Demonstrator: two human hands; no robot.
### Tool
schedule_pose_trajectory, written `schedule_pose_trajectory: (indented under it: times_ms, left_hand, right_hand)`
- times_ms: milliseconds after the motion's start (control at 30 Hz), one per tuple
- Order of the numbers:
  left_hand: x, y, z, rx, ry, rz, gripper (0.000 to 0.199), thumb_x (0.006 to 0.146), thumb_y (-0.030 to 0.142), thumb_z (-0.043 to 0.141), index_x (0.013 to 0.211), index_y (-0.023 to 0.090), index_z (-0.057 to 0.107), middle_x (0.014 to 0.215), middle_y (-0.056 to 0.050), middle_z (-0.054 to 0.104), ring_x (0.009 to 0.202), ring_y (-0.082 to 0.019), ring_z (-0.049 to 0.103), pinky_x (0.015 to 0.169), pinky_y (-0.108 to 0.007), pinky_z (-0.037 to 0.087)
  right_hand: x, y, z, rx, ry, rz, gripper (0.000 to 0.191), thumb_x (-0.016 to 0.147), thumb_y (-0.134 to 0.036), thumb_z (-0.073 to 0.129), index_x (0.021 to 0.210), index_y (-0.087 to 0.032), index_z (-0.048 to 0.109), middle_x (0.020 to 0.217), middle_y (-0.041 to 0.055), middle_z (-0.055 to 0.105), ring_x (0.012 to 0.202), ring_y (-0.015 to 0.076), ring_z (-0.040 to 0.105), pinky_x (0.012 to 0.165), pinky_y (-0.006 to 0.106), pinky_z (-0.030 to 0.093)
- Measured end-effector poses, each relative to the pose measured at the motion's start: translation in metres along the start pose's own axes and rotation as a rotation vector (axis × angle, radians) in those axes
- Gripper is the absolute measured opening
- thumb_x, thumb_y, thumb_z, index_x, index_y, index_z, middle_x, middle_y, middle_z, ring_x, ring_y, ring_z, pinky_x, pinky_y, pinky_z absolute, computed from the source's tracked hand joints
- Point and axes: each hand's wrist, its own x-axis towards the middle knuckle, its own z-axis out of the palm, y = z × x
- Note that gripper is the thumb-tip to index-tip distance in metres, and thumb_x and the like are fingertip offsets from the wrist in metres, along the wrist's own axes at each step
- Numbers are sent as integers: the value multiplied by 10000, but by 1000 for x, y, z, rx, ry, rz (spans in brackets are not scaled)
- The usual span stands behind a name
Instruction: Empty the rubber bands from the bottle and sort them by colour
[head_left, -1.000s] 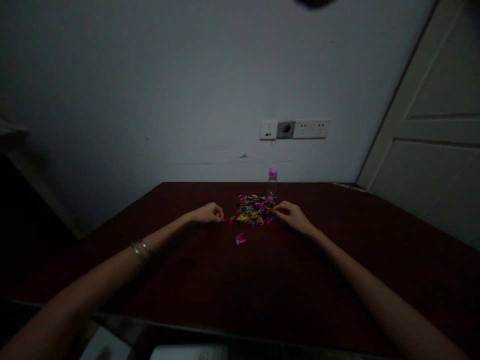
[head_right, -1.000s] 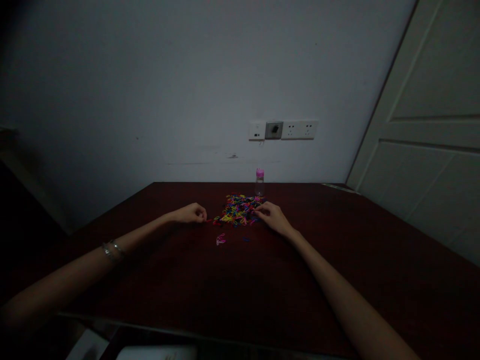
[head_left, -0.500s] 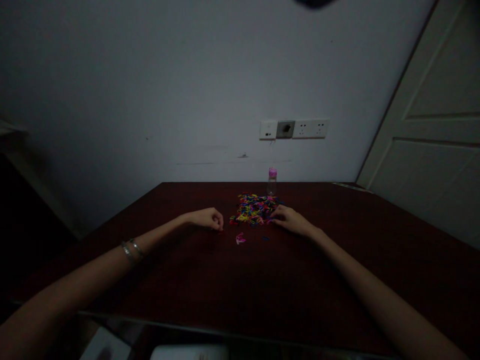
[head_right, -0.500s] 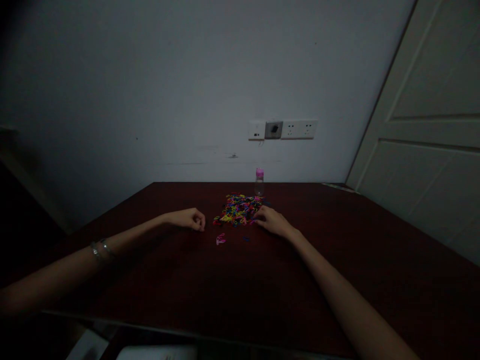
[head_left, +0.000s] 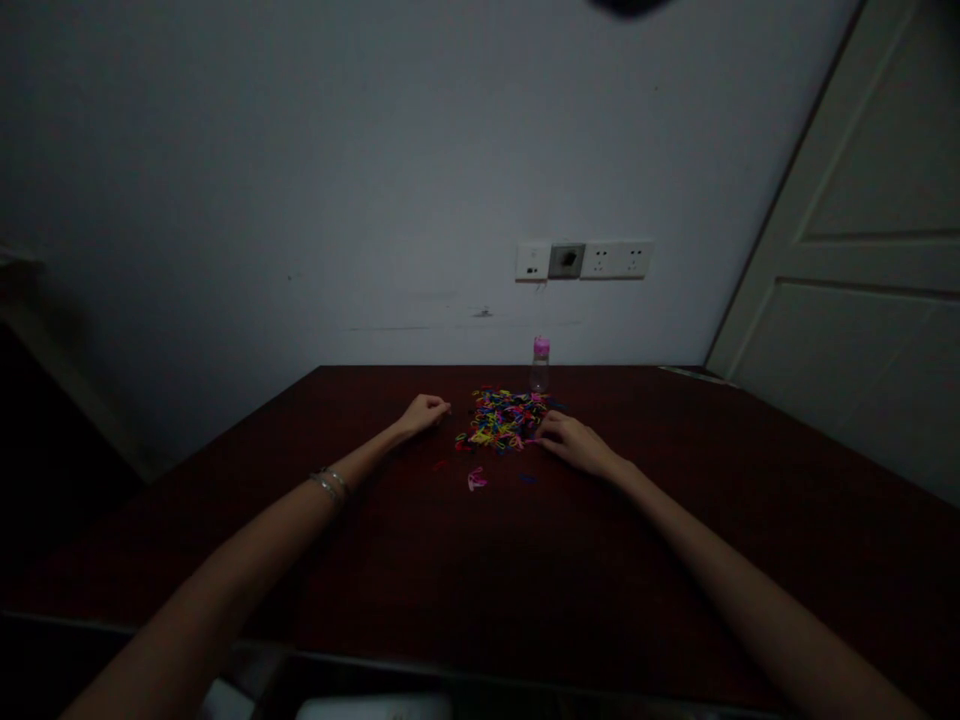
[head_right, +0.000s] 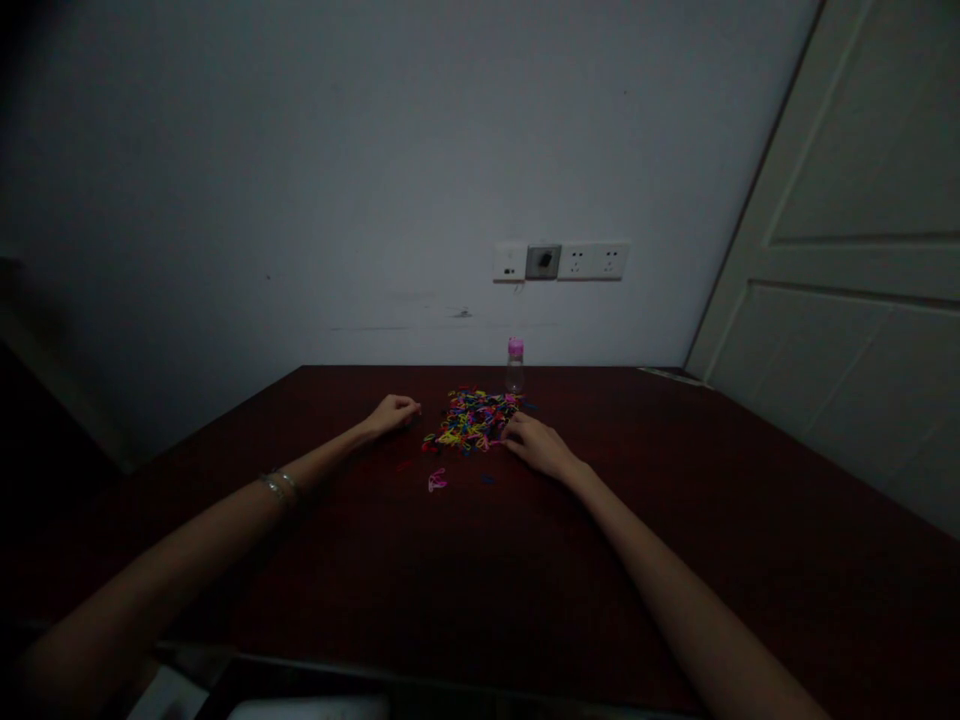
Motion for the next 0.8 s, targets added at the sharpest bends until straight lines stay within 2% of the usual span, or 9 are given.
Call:
schedule_pose_trajectory:
  times_ms: [133, 267, 433, 533, 633, 700, 800]
  left_hand:
    - [4, 2, 11, -26, 92, -17, 345, 725, 422, 453, 638, 114, 581, 420, 48, 391, 400, -67, 332, 424, -200, 245]
    - [4, 7, 13, 10, 64, 29, 352, 705, 440, 490, 642, 113, 601, 445, 40, 422, 426, -74, 358, 434, -201, 254]
    - [-5, 24, 6, 99, -102, 148, 323, 684, 426, 545, 636, 114, 612, 514, 20, 494, 487, -80, 404, 477, -201, 296]
    - [-12, 35, -4, 198, -301, 165, 302, 659, 418, 584, 630, 119, 621, 521, 16, 514, 491, -81, 414, 476, -200, 293]
    - [-18, 42, -12, 305, -484, 162, 278, 604, 405, 644, 641, 129, 637, 543, 11, 549, 501, -86, 441, 476, -200, 293]
    - [-21, 44, -14, 353, -534, 164, 274, 579, 401, 669, 650, 137, 643, 557, 8, 569, 507, -88, 453, 482, -201, 296]
    - [-24, 45, -12, 379, -536, 154, 284, 563, 410, 684, 646, 140, 645, 547, 9, 571, 491, -85, 441, 477, -202, 287]
  right_hand:
    - [4, -25, 4, 95, 33, -65, 163, 840, -311, 503, 858, -202, 622, 934, 45, 544, 824, 147, 540, 741, 280, 432]
    - [5, -61, 14, 144, -18, -167, 162, 845, -312, 504, 853, -201, 622, 925, 39, 543, 834, 138, 536, 750, 265, 429]
    - [0, -91, 24, 80, -87, -221, 167, 852, -299, 494, 903, -216, 630, 951, 38, 547, 873, 144, 528, 714, 243, 422]
    - [-2, -94, 24, 64, -118, -224, 179, 848, -312, 502, 924, -220, 636, 956, 38, 547, 850, 139, 534, 684, 235, 419]
    - [-2, -90, 21, 101, -99, -211, 182, 844, -313, 509, 938, -221, 635, 951, 35, 549, 864, 139, 535, 721, 243, 422]
    - [0, -86, 19, 130, -71, -203, 176, 842, -311, 513, 929, -218, 636, 948, 34, 553, 881, 142, 533, 750, 251, 423]
    - [2, -81, 17, 159, -31, -183, 168, 837, -305, 519, 902, -208, 639, 933, 37, 557, 858, 142, 540, 753, 260, 428]
